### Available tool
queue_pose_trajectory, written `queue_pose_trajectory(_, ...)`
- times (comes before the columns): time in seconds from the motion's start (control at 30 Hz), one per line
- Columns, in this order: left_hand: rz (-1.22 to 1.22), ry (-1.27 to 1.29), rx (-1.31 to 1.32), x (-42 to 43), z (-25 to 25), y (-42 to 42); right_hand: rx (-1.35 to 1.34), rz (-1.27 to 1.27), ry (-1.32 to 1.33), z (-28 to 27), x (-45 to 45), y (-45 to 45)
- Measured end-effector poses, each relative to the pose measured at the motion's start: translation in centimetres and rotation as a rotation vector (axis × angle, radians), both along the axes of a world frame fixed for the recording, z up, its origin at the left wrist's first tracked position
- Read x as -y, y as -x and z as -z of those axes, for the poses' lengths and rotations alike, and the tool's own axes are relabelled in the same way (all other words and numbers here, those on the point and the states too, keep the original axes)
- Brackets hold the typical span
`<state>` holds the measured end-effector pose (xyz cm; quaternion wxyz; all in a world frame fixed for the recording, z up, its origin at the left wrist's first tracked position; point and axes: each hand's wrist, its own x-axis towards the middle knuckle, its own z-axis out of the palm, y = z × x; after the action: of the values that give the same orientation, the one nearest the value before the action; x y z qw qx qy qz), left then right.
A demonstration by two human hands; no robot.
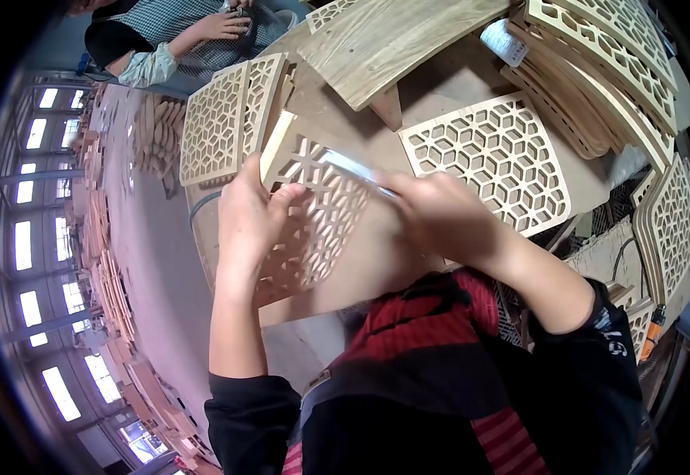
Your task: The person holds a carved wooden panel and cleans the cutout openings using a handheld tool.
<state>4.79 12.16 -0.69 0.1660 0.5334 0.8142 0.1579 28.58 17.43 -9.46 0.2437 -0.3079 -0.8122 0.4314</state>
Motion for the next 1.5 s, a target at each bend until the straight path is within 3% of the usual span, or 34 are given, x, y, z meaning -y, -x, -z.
queue_pose_trajectory(0.07, -0.062, -0.009, 0.154, -0.3, -0.4, 0.1, 0.138, -0.177, 0.207, -1.3, 0.1, -5.1)
queue_pose_trajectory(0.17, -0.010, -0.005, 0.080, -0.3, -0.2, 0.4, 0.289, -0.008, 0.276, -1.2, 0.8, -6.1)
queue_pose_trajectory(0.27, 0.007, 0.029, -0.021, -0.4, -0.7, -0.1, -0.037, -0.002, 0.247, -1.9, 0.5, -5.8)
queue_pose_trajectory(0.4, -0.002, -0.006, 0.039, -0.3, -0.4, 0.0, -0.074, -0.038, 0.251, -2.6, 0.6, -4.5)
queue_pose_trajectory(0.63, -0.003, 0.022, -0.016, -0.1, 0.1, 0.5, -0.232, 0.008, -0.164, -2.5, -0.1, -1.5)
queue_pose_trajectory(0.77, 0.039, -0.004, -0.089, -0.2, 0.0, 0.2, -0.055, 0.042, -0.347, -3.7, 0.1, -0.1)
queue_pose_trajectory(0.87, 0.053, 0.013, -0.119, 0.1, -0.5, -1.0, 0.017, 0.117, -0.682, -4.2, 0.4, 2.7)
queue_pose_trajectory(0.9, 0.052, 0.034, -0.155, 0.1, -0.7, -1.4, 0.007, 0.187, -0.919, -3.5, 0.1, 3.8)
queue_pose_trajectory(1.03, 0.038, 0.026, -0.145, 0.0, -0.7, -0.8, 0.048, 0.097, -0.755, -4.2, 0.4, 5.0)
queue_pose_trajectory(1.13, -0.050, 0.068, 0.027, -0.5, -1.4, -0.5, 0.284, 0.093, -0.655, -5.8, 1.5, 2.1)
queue_pose_trajectory(1.27, 0.029, 0.043, -0.101, -0.4, -1.3, -0.7, 0.187, 0.205, -1.035, -5.2, 0.5, 3.5)
queue_pose_trajectory(1.37, 0.042, 0.016, -0.158, 0.0, -0.5, -0.8, 0.129, 0.222, -1.174, -3.8, -0.7, 5.6)
queue_pose_trajectory(1.5, 0.058, 0.000, -0.127, -0.4, -0.1, 0.6, 0.284, 0.173, -0.806, -5.2, 1.6, 2.8)
